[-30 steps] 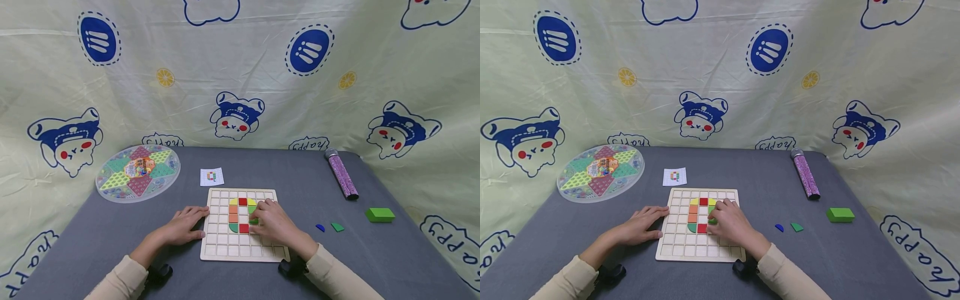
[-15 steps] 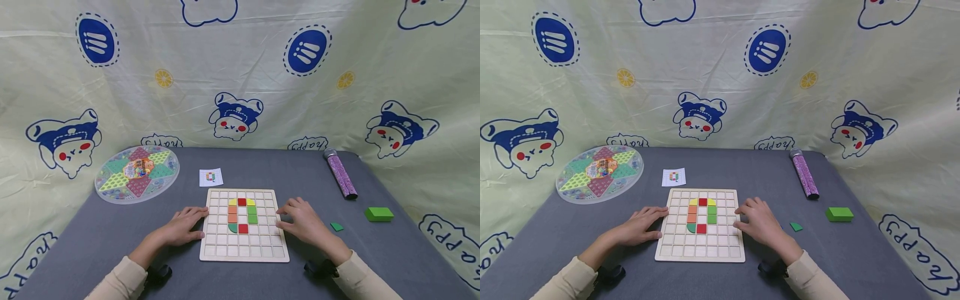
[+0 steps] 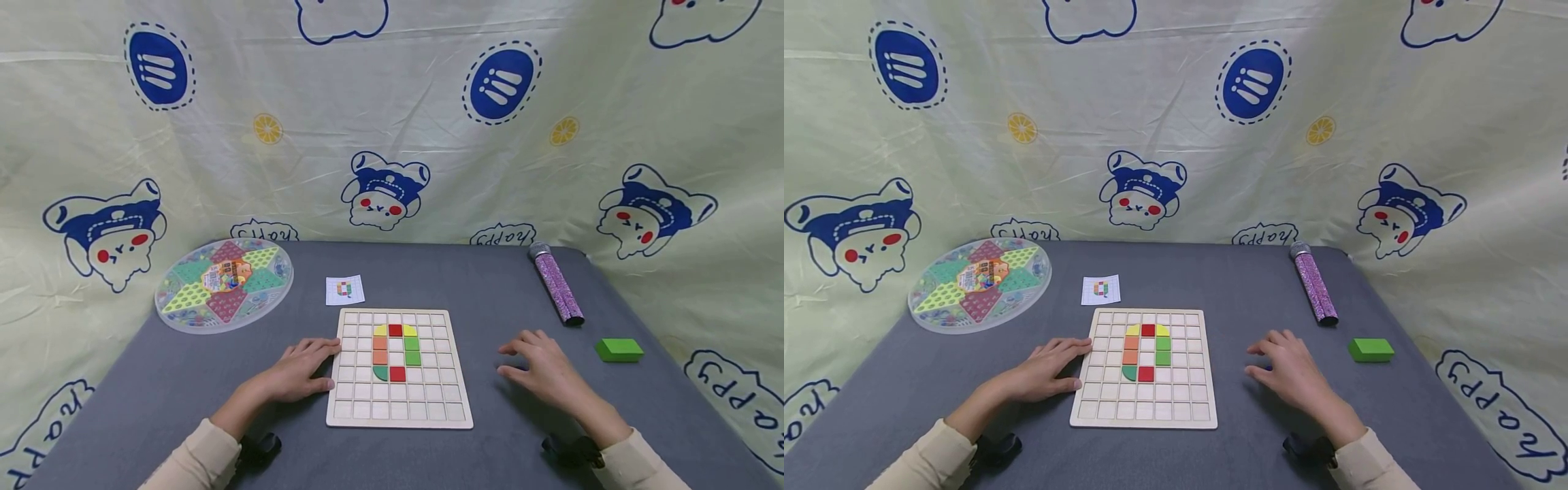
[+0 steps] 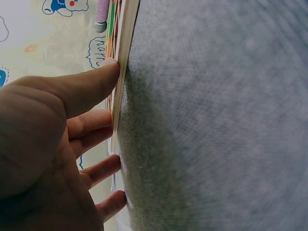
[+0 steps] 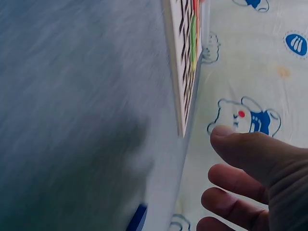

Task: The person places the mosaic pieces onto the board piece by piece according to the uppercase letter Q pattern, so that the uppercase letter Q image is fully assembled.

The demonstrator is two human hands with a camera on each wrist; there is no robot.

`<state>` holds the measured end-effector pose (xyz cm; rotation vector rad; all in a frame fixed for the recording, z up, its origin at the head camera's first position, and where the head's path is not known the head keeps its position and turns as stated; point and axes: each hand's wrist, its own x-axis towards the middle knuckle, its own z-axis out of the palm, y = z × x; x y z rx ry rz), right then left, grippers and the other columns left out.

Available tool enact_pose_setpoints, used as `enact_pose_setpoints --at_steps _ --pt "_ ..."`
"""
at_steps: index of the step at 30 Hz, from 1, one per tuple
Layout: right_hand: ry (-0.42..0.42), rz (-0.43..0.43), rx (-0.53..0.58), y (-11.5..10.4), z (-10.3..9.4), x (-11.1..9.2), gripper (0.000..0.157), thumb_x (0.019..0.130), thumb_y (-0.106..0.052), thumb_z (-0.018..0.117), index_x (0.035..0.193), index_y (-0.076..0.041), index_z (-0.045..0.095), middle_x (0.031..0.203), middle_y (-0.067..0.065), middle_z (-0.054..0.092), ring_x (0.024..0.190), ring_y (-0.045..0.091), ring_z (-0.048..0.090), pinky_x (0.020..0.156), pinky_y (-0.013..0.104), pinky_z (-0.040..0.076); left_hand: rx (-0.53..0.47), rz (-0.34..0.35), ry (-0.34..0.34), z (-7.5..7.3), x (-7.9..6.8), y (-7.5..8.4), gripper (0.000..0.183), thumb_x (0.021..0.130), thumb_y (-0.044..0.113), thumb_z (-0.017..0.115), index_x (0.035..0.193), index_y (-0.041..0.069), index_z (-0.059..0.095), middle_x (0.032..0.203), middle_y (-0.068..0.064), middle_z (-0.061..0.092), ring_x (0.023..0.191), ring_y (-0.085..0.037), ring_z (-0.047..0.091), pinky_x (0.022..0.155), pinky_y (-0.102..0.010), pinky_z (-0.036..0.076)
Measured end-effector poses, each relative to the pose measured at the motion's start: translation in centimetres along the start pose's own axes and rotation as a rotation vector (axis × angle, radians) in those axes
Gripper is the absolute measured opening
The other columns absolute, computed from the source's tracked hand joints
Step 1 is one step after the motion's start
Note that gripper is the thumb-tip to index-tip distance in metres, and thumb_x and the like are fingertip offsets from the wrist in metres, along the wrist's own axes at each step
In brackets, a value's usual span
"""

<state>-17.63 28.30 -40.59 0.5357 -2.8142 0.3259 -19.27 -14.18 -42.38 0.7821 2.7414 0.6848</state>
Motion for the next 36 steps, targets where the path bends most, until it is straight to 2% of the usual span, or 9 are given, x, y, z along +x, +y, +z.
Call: enact_pose_setpoints --at_steps 10,19,36 --pt "-0.061 0.088 -0.007 3.4 -0.9 -1.8 0.026 0.076 -0.025 0.077 0.097 -0.012 0.072 0.091 0.0 0.061 0.087 0.02 0.051 0.073 0.039 0.037 0.004 0.006 -0.001 0.1 0.0 -0.1 0.06 0.089 0.028 0.064 0.142 0.008 0.041 0.147 -0.009 0.039 0.134 -0.032 0.032 0.1 -0.057 0.026" --pt "0.011 0.091 -0.041 6.0 -1.1 -3.0 0.023 0.073 -0.021 0.079 0.092 -0.012 0.073 0.088 0.002 0.062 0.081 0.02 0.051 0.067 0.034 0.035 0.009 0.017 0.007 0.2 0.0 -0.2 0.059 0.089 0.027 0.064 0.141 0.008 0.042 0.147 -0.009 0.039 0.134 -0.033 0.033 0.1 -0.057 0.026" --pt "-0.03 0.146 -0.081 9.1 -1.2 -3.5 0.023 0.076 -0.022 0.076 0.094 -0.007 0.072 0.088 0.008 0.064 0.083 0.027 0.055 0.069 0.042 0.04 0.006 -0.001 -0.005 0.1 0.0 -0.1 0.061 0.09 0.029 0.063 0.142 0.008 0.04 0.148 -0.008 0.038 0.134 -0.032 0.032 0.1 -0.056 0.026"
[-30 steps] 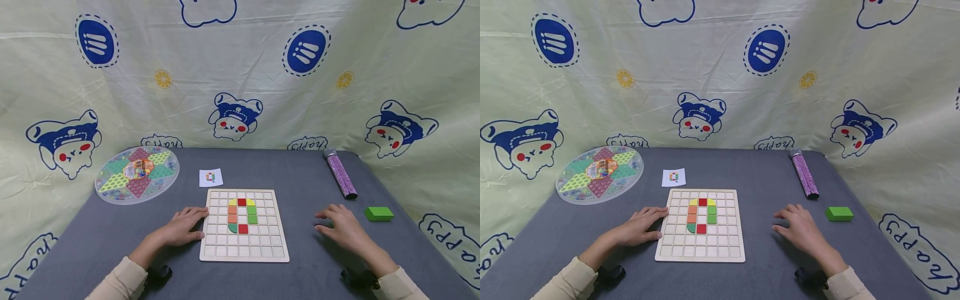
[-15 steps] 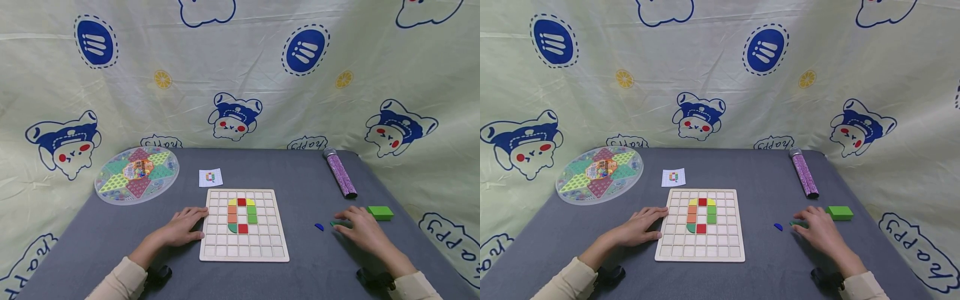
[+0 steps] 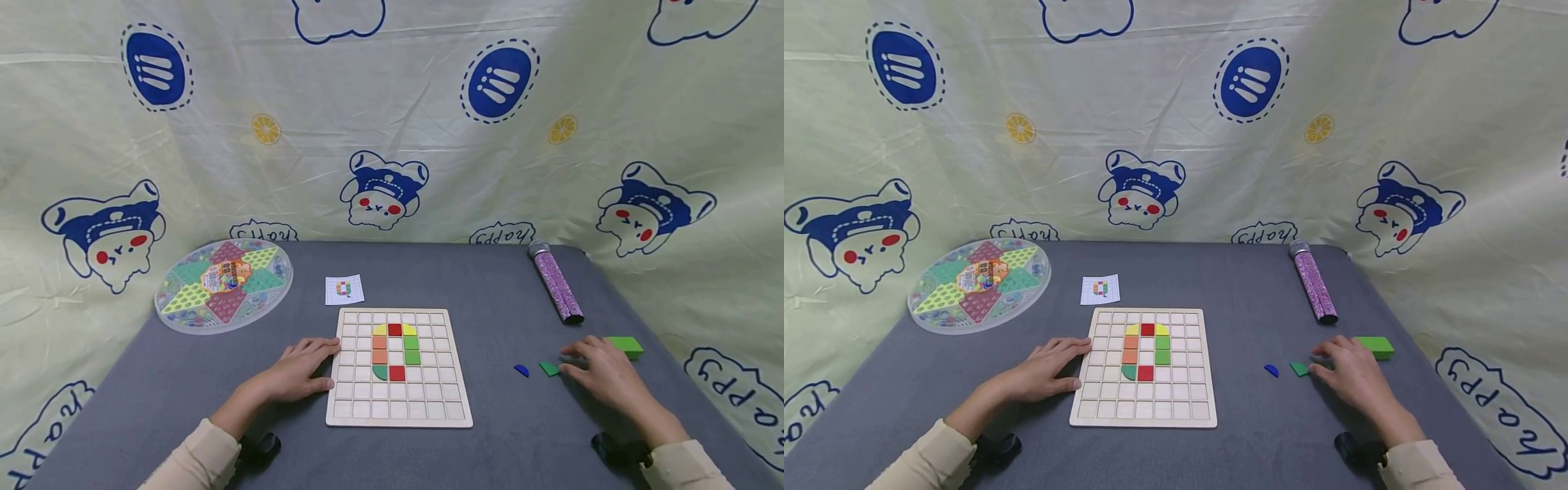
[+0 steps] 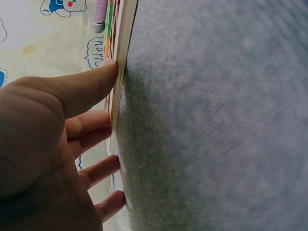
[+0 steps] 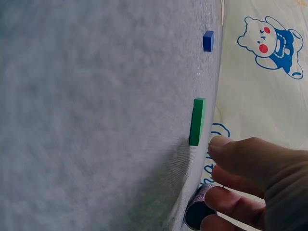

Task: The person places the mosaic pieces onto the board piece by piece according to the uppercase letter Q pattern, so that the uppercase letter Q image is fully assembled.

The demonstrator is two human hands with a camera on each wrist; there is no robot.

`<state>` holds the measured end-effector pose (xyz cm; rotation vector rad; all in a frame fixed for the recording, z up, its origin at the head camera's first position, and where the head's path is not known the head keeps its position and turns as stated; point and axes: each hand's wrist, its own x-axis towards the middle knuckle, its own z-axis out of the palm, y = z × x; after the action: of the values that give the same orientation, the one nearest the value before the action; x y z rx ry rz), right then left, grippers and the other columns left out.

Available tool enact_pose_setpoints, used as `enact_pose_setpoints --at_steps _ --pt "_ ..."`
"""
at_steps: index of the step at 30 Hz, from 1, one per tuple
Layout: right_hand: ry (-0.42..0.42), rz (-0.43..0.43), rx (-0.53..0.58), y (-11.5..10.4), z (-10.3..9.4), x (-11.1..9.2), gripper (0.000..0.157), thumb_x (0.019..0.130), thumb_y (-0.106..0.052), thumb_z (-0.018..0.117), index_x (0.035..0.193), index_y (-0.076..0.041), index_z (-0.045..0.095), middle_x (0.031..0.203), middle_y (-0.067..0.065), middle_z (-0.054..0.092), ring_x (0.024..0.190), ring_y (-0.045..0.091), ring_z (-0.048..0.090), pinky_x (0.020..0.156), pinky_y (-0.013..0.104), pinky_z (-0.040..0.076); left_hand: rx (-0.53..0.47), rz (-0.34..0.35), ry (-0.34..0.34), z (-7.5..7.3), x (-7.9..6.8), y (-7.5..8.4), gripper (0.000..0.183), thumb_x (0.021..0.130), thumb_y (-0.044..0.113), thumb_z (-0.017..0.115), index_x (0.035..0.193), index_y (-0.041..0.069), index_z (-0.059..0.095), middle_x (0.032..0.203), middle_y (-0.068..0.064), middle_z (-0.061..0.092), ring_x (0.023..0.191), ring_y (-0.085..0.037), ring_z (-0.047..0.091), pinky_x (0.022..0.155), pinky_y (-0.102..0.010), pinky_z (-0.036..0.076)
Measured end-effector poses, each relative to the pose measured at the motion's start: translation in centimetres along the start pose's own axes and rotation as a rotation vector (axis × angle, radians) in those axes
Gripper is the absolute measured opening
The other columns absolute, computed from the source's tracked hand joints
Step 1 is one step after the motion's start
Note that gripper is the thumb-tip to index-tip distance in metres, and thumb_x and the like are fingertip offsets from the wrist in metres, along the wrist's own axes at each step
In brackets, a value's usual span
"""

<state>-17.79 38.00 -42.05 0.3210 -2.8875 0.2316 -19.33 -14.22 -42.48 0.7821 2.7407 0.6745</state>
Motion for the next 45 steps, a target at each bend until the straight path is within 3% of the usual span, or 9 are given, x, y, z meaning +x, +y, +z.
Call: enact_pose_setpoints --at_steps 8,18,28,45 --pt "-0.015 -0.01 -0.021 0.7 0.2 0.2 0.023 0.077 -0.022 0.074 0.093 -0.006 0.071 0.089 0.009 0.064 0.086 0.031 0.056 0.071 0.047 0.041 0.002 -0.002 -0.009 0.0 0.0 0.1 0.061 0.09 0.029 0.063 0.143 0.009 0.04 0.148 -0.007 0.038 0.135 -0.032 0.031 0.1 -0.056 0.026" --pt "-0.062 -0.017 -0.06 0.6 0.4 0.5 0.025 0.077 -0.023 0.074 0.095 -0.005 0.071 0.086 0.007 0.062 0.08 0.026 0.054 0.067 0.041 0.04 0.004 0.005 -0.005 0.0 0.0 0.0 0.061 0.09 0.029 0.064 0.142 0.008 0.041 0.148 -0.008 0.038 0.135 -0.032 0.032 0.101 -0.057 0.026" --pt "-0.114 -0.075 0.001 -0.6 0.4 0.6 0.032 0.076 -0.025 0.075 0.103 -0.009 0.069 0.096 0.006 0.064 0.089 0.026 0.054 0.074 0.043 0.04 -0.004 -0.003 -0.007 -0.2 0.0 0.2 0.061 0.09 0.028 0.063 0.142 0.008 0.04 0.147 -0.009 0.038 0.135 -0.032 0.032 0.101 -0.057 0.025" --pt "-0.167 -0.116 0.054 -2.2 0.6 1.5 0.024 0.078 -0.024 0.075 0.101 -0.02 0.072 0.095 -0.004 0.059 0.09 0.017 0.049 0.072 0.034 0.039 0.002 0.03 0.0 -0.2 -0.2 0.0 0.061 0.09 0.028 0.063 0.142 0.006 0.04 0.147 -0.01 0.038 0.134 -0.033 0.032 0.099 -0.058 0.026"
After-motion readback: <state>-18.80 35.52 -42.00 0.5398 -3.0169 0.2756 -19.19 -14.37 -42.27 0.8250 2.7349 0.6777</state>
